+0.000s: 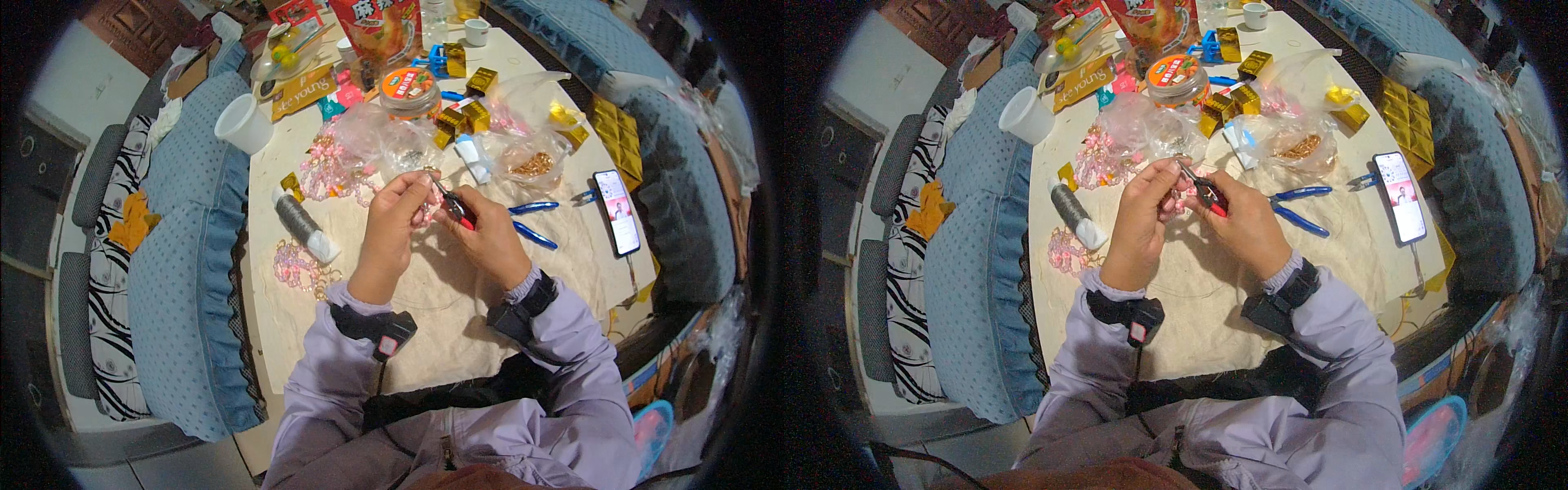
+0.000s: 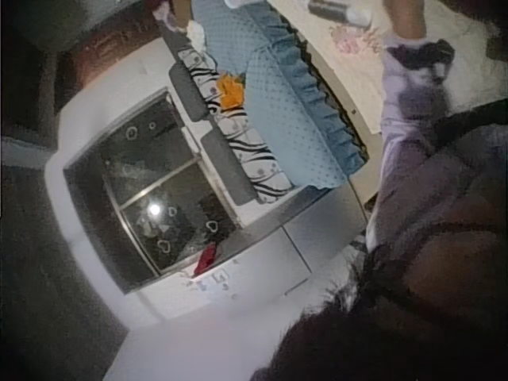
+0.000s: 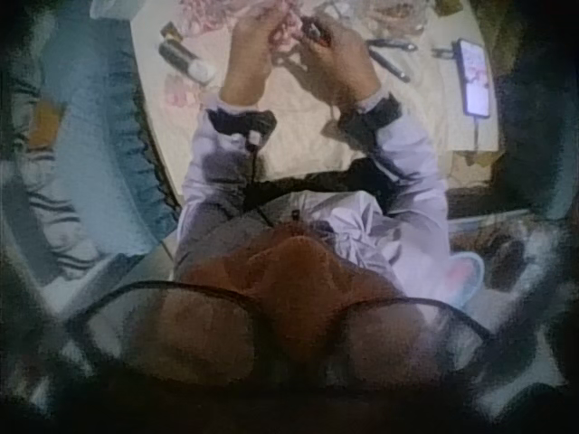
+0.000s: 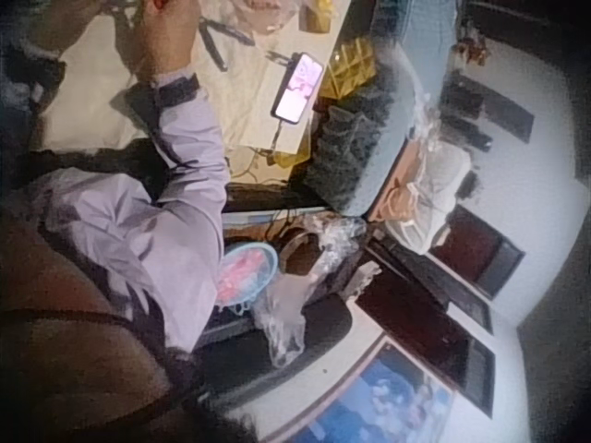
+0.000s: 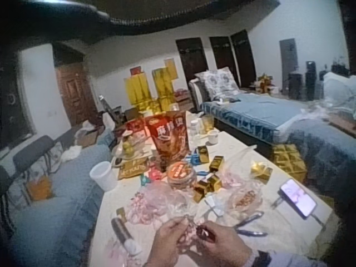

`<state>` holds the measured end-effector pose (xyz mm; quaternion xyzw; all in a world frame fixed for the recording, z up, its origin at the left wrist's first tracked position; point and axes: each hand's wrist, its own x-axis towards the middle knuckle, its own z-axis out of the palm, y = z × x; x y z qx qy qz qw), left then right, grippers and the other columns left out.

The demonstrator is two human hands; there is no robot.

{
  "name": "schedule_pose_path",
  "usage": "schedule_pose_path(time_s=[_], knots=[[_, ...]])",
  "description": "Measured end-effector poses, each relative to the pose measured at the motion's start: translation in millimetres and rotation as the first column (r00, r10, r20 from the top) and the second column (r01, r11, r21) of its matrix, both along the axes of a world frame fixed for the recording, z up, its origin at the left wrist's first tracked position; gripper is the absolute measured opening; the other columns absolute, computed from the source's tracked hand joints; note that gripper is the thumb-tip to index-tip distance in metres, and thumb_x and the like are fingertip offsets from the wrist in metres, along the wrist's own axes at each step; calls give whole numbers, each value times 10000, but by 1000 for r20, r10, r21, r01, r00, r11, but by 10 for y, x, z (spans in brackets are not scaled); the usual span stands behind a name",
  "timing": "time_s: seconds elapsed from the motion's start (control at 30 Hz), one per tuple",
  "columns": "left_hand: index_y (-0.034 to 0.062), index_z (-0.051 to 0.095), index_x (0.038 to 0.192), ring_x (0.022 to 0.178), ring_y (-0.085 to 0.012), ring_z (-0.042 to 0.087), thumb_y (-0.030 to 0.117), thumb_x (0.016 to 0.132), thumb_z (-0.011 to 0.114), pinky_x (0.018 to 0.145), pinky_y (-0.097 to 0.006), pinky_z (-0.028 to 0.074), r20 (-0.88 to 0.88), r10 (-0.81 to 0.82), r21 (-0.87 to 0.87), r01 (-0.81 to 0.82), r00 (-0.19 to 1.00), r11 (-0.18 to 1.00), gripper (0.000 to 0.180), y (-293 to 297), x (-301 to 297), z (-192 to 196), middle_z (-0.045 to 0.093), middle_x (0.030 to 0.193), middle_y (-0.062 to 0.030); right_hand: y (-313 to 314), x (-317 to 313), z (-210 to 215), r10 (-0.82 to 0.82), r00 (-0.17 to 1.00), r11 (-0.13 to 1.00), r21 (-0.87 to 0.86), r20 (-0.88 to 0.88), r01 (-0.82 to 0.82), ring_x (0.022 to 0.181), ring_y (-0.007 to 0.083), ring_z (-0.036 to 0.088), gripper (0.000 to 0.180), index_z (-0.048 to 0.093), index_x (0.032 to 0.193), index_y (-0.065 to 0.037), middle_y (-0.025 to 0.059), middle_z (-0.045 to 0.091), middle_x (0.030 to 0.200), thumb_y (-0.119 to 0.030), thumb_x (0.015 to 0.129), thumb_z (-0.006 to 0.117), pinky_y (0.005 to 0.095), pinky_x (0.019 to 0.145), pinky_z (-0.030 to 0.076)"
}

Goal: The person assembles beaded keychains at a table. They thread pink beads onto a string, use red-handled pliers to open and close jump rings, and attach a metal key ring to the beaded strand. The finished keychain is placed on the table.

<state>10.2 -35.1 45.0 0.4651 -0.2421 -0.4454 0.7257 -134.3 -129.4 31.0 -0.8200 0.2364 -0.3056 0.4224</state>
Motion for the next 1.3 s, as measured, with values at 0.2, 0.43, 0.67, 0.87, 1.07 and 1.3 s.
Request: schedule_pose_path(time_s=[0.2,0.43,0.67,0.87,1.07,1.3], knots=[[28,676,1156,606,7,456,228,1029,650,523,-137,359,-117,-13,18,16,993,1000,239,-10,32,-19,633,831,43,-13,11,-4,26,1000,1000,10,-10,-26,809,396,698,376,656,1118,-42,202,705,908,-327,905,777,418,686,539],[21,662,1119,574,-18,434,161,1021,643,514,-153,319,-153,106,38,-101,983,994,173,-22,40,-85,641,810,3,49,22,-1,50,998,998,-40,33,-49,708,301,637,404,657,1101,-22,176,674,840,-335,888,798,378,653,510],[4,656,1097,585,-20,444,145,1021,639,524,-158,329,-142,148,1,-149,979,989,161,2,1,-107,642,805,-15,39,5,40,78,995,995,-54,-68,-81,798,389,692,454,671,1157,-42,202,704,902,-367,870,803,418,696,544],[-1,671,1147,619,-24,483,195,1014,666,557,-165,367,-61,148,-1,-148,987,989,237,-31,62,-59,660,845,-19,11,5,1,11,1000,999,-42,-21,-12,764,368,694,450,672,1152,-57,183,707,877,-376,864,805,417,678,539],[-16,670,1197,659,-36,536,210,1018,658,573,-168,394,-59,98,-7,-99,993,995,288,24,224,13,725,984,-61,3,-27,-1,38,995,999,-27,-97,-40,770,315,689,460,678,1169,-70,146,711,905,-363,846,825,376,703,548],[-13,667,1230,695,-33,562,201,1032,632,616,-175,422,88,-5,49,1,996,999,294,30,258,-25,741,1012,-58,-123,32,-75,-28,989,999,46,148,22,836,290,682,453,668,1185,-35,154,690,983,-314,861,820,361,759,545]])
